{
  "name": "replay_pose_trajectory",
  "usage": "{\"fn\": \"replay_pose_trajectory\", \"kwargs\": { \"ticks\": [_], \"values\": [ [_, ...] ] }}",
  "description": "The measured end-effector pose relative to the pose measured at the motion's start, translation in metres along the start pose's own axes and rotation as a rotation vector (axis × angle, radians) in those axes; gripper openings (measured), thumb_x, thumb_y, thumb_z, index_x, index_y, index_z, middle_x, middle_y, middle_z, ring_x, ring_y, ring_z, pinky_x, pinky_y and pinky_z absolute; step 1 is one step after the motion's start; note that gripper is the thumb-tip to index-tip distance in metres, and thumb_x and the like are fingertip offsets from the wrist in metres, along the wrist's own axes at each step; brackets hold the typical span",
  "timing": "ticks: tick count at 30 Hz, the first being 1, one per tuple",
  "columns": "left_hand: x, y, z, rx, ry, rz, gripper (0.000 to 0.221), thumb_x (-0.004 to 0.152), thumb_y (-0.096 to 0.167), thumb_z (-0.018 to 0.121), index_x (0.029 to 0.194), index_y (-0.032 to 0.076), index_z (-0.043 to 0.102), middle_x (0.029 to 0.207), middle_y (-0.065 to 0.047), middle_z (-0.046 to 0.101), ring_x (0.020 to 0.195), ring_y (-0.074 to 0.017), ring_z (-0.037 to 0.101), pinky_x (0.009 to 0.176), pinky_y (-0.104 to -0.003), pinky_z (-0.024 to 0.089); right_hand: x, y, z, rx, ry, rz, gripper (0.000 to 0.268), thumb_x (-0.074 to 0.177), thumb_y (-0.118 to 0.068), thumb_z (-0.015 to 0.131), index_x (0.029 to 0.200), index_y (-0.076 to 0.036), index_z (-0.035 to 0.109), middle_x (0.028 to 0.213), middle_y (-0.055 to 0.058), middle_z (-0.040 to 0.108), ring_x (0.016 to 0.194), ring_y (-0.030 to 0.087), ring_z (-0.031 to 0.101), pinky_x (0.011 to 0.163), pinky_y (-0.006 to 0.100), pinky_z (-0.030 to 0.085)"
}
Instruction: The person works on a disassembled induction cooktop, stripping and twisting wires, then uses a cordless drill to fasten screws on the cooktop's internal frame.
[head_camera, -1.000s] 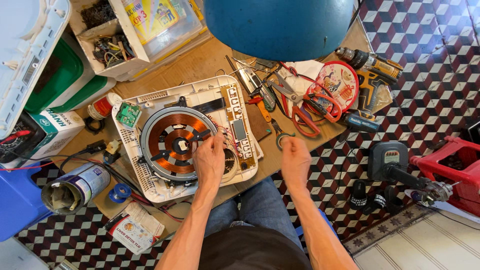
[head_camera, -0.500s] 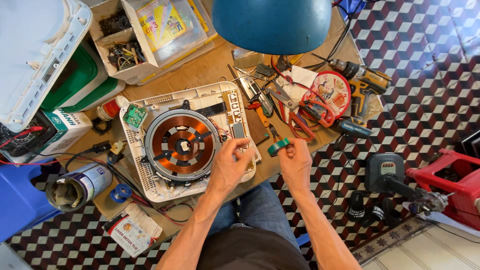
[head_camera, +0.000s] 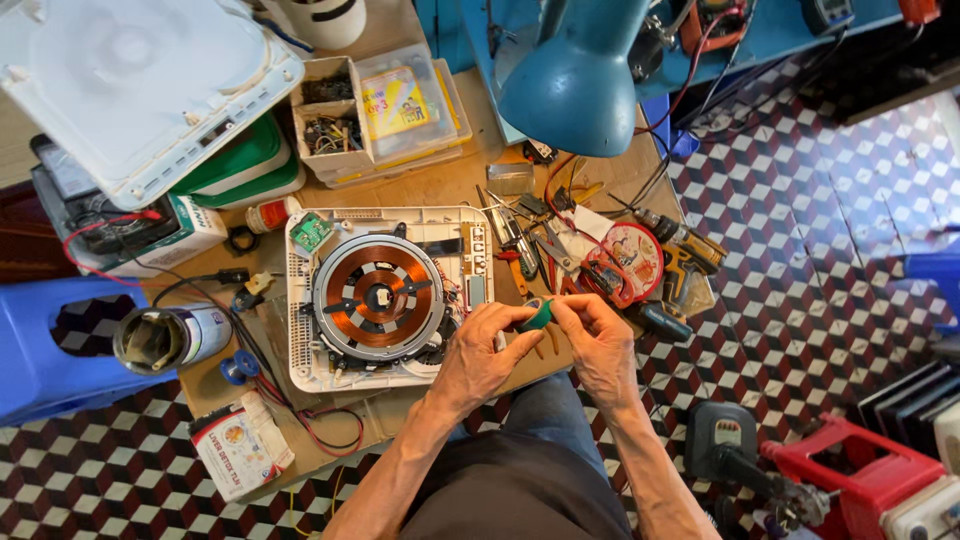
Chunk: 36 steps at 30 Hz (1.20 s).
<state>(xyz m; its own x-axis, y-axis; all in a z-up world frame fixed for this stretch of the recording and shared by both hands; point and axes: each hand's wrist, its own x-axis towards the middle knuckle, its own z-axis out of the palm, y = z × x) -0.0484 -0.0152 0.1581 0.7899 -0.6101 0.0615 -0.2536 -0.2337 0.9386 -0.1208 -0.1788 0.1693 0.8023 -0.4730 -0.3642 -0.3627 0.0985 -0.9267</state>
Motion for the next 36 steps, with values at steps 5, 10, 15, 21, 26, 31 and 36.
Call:
{"fn": "replay_pose_trajectory", "kwargs": {
  "ticks": [5,10,15,21,26,31,36],
  "values": [
    [0.013,0.011,0.031,-0.064,0.154,-0.308,0.028,0.091,0.028,0.076,0.106,0.005,0.074,0.092,-0.01,0.073,0.081,-0.019,0.067,0.071,-0.033,0.054,0.016,-0.012,-0.017,-0.346,-0.012,-0.288,0.018,0.099,-0.017,0.067,0.11,-0.003,0.072,0.093,0.006,0.076,0.083,0.008,0.066,0.074,0.025,0.054],
    [0.029,0.016,0.071,-0.143,0.296,-0.499,0.032,0.088,0.034,0.079,0.096,0.004,0.074,0.078,-0.006,0.074,0.068,-0.0138,0.069,0.062,-0.029,0.055,0.046,-0.023,-0.041,-0.458,-0.116,-0.401,0.015,0.098,-0.017,0.065,0.103,-0.003,0.068,0.077,0.006,0.07,0.067,0.008,0.063,0.06,0.027,0.051],
    [0.04,0.026,0.099,-0.148,0.46,-0.462,0.042,0.082,0.031,0.08,0.108,0.003,0.062,0.072,-0.005,0.067,0.065,-0.0167,0.065,0.058,-0.034,0.053,0.063,-0.019,-0.066,-0.44,-0.212,-0.248,0.017,0.1,-0.021,0.064,0.101,-0.004,0.069,0.068,0.006,0.065,0.061,0.01,0.058,0.054,0.029,0.047],
    [0.044,0.035,0.114,0.043,0.406,-0.547,0.039,0.082,0.028,0.077,0.114,0.007,0.07,0.071,-0.008,0.062,0.069,-0.0196,0.06,0.064,-0.035,0.051,0.08,-0.007,-0.081,-0.434,-0.315,-0.312,0.018,0.1,-0.021,0.064,0.101,-0.004,0.068,0.072,0.004,0.068,0.063,0.008,0.059,0.057,0.027,0.049],
    [0.031,0.018,0.128,0.053,0.425,-0.524,0.035,0.084,0.028,0.073,0.111,0.006,0.073,0.076,-0.006,0.062,0.073,-0.0195,0.058,0.067,-0.036,0.051,0.084,0.008,-0.084,-0.399,-0.398,-0.27,0.019,0.098,-0.021,0.065,0.102,-0.003,0.069,0.075,0.002,0.068,0.066,0.008,0.06,0.058,0.027,0.049],
    [0.008,-0.004,0.131,0.075,0.499,-0.335,0.029,0.084,0.023,0.076,0.101,0.001,0.068,0.092,-0.01,0.061,0.09,-0.0198,0.061,0.077,-0.033,0.05,0.072,0.023,-0.081,-0.352,-0.494,-0.184,0.018,0.098,-0.019,0.067,0.1,-0.002,0.069,0.078,0.003,0.063,0.07,0.01,0.054,0.061,0.027,0.047],
    [-0.003,-0.019,0.136,-0.467,0.343,-0.737,0.024,0.086,0.024,0.066,0.099,0.004,0.062,0.082,-0.005,0.071,0.075,-0.0124,0.062,0.07,-0.027,0.05,0.068,0.033,-0.085,-0.314,-0.574,-0.338,0.016,0.098,-0.016,0.066,0.102,-0.001,0.069,0.089,0.007,0.066,0.077,0.013,0.061,0.069,0.027,0.05]
  ]
}}
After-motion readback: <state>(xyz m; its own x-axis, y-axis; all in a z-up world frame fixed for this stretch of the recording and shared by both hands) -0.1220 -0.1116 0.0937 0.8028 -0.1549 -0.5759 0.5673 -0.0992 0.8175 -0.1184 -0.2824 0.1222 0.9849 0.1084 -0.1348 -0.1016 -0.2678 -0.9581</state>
